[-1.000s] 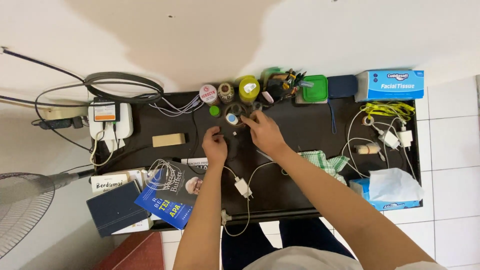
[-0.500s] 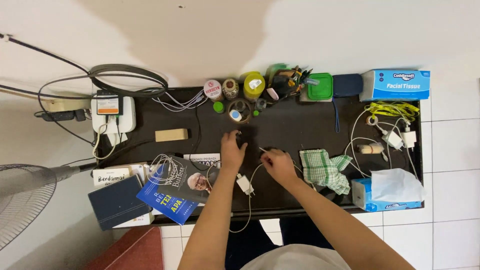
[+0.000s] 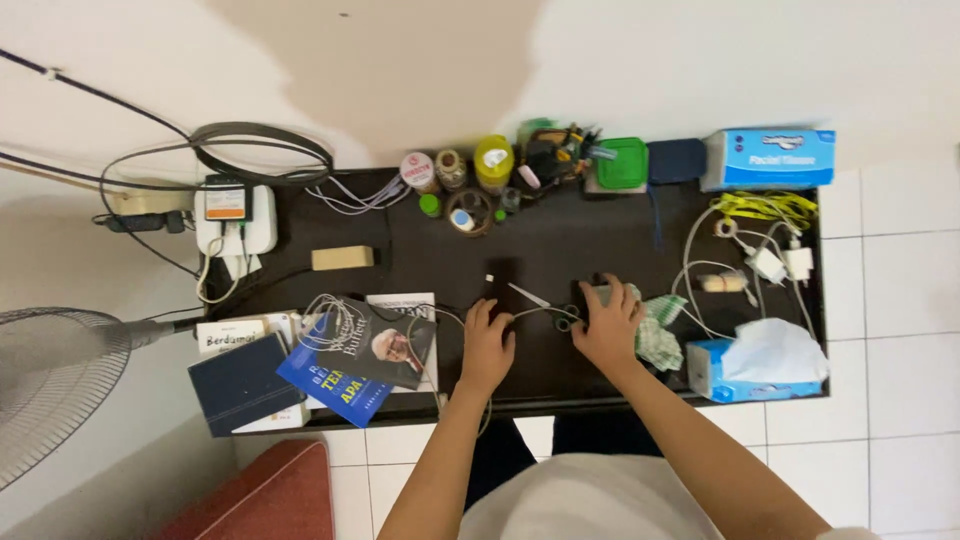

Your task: The person organizes a cluttered desk by moving small items, stacking tissue boxes, and coiling a yellow measuring tape and white charging cables. They place the coiled items on the desk and continue arranging other objects.

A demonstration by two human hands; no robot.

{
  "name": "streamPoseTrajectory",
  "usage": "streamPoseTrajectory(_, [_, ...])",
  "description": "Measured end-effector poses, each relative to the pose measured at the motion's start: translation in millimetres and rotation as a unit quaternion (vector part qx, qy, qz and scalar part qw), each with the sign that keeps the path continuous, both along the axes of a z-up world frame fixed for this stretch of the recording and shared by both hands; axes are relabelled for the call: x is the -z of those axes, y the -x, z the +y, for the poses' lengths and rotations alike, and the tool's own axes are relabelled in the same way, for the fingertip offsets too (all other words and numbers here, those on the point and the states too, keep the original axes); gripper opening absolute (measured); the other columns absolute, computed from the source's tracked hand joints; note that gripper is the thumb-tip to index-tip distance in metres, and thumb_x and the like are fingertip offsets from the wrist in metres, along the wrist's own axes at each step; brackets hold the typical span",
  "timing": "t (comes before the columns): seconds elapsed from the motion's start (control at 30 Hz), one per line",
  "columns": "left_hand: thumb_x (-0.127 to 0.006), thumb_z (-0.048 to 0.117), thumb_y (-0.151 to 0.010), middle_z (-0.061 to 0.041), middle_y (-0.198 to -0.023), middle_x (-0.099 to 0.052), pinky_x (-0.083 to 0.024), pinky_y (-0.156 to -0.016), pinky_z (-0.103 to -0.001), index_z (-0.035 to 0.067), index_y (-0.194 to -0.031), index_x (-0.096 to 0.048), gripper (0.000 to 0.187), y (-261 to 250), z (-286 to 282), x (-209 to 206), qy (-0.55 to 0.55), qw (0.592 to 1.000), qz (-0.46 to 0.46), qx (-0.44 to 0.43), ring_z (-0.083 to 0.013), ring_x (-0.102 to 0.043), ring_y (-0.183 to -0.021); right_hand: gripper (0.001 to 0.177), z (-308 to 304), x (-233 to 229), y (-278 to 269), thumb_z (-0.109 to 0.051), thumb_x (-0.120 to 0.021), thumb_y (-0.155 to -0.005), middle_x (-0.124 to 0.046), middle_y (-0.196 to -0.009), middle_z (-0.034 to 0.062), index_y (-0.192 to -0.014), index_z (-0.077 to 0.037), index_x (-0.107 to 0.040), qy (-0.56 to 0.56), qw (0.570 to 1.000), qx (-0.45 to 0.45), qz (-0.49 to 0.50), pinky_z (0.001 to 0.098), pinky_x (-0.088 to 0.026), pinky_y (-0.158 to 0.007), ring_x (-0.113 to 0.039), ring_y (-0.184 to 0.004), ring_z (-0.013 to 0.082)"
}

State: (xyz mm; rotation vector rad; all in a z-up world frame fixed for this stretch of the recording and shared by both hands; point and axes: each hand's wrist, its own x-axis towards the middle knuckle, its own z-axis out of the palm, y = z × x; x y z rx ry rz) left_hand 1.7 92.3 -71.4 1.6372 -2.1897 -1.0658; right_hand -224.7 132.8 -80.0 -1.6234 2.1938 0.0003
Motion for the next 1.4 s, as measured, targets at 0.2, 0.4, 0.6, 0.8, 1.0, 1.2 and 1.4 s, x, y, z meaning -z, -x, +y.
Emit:
streamPoseTrajectory(0.2, [-0.064, 0.017, -0.098, -0.015, -0.147, -0.047, -0.041, -0.116, -0.053, 0.018, -0.139, -0.056, 0.042, 31.9, 41.4, -8.5, -0.099, 0.995, 0.0, 0.02, -0.0357, -0.041, -0.142, 0.04, 31.4, 87.4, 61.9, -0.015, -0.067, -0.092, -0.057, -0.134, 0.0117, -0.132, -0.021, -0.066, -0.061, 0.985, 0.009, -0.163, 0.0522, -0.048, -0.107, -0.056, -0.131, 0.0378])
streamPoseTrajectory(0.4, [-0.067, 0.011, -0.094, -0.032, -0.161, -0.018, -0.056, -0.102, -0.057, 0.018, -0.163, -0.027, 0.08, 92.6, 48.8, -75.7, -0.22, 0.972, 0.074, -0.031, -0.0489, -0.05, -0.135, 0.04, 22.3, -18.1, 61.4, -0.018, -0.072, -0.095, -0.071, -0.123, 0.0166, -0.133, -0.01, -0.066, -0.025, 0.835, 0.194, -0.514, 0.05, -0.052, -0.098, -0.065, -0.117, 0.0334])
streamPoseTrajectory(0.6, [-0.066, 0.004, -0.091, -0.017, -0.112, -0.066, -0.06, -0.083, -0.046, 0.007, -0.127, -0.064, 0.036, 121.3, 71.7, 28.2, -0.184, 0.972, 0.107, -0.098, -0.0315, -0.068, -0.102, 0.036, 45.2, -13.4, 92.7, -0.02, -0.071, -0.098, -0.073, -0.108, 0.0146, -0.132, -0.009, -0.07, 0.008, 0.813, 0.182, -0.554, 0.045, -0.055, -0.086, -0.066, -0.096, 0.0238])
streamPoseTrajectory(0.8, [-0.064, 0.0, -0.092, -0.024, -0.101, -0.065, -0.059, -0.072, -0.044, -0.003, -0.123, -0.064, 0.03, 162.9, 58.6, -1.1, -0.116, 0.983, 0.114, -0.087, -0.0334, -0.068, -0.09, 0.021, 26.2, 5.8, 198.1, -0.014, -0.074, -0.093, -0.076, -0.105, 0.0167, -0.114, -0.009, -0.076, 0.278, 0.888, 0.158, -0.331, 0.0471, -0.054, -0.092, -0.07, -0.104, 0.0364])
streamPoseTrajectory(1.0, [-0.066, 0.012, -0.094, -0.018, -0.106, -0.065, -0.06, -0.079, -0.04, 0.002, -0.124, -0.063, 0.031, 183.6, 50.6, -28.2, -0.121, 0.991, -0.021, -0.054, -0.0308, -0.066, -0.103, 0.034, -2.2, 46.8, 336.1, 0.0, -0.07, -0.08, -0.069, -0.106, 0.0143, -0.114, -0.006, -0.073, 0.372, 0.918, 0.096, -0.098, 0.0496, -0.05, -0.092, -0.067, -0.101, 0.0375])
streamPoseTrajectory(1.2, [-0.065, 0.017, -0.095, -0.015, -0.115, -0.059, -0.061, -0.079, -0.039, 0.009, -0.119, -0.065, 0.025, 195.4, 53.2, -1.1, -0.046, 0.995, -0.079, 0.041, -0.0339, -0.061, -0.114, 0.056, -19.7, 40.4, 354.7, -0.016, -0.066, -0.098, -0.031, -0.163, 0.0175, -0.153, -0.022, -0.054, 0.155, 0.977, 0.105, -0.105, 0.0589, -0.038, -0.114, -0.029, -0.148, 0.046])
streamPoseTrajectory(1.4, [-0.062, 0.014, -0.097, -0.025, -0.138, -0.047, -0.059, -0.093, -0.054, 0.008, -0.139, -0.053, 0.044, 243.6, 48.1, -51.8, -0.085, 0.995, -0.03, 0.05, -0.047, -0.051, -0.129, 0.052, -26.1, 75.2, 347.6, -0.03, -0.073, -0.087, -0.048, -0.149, 0.0147, -0.138, -0.03, -0.065, 0.153, 0.986, 0.058, -0.041, 0.0545, -0.042, -0.108, -0.048, -0.132, 0.0451])
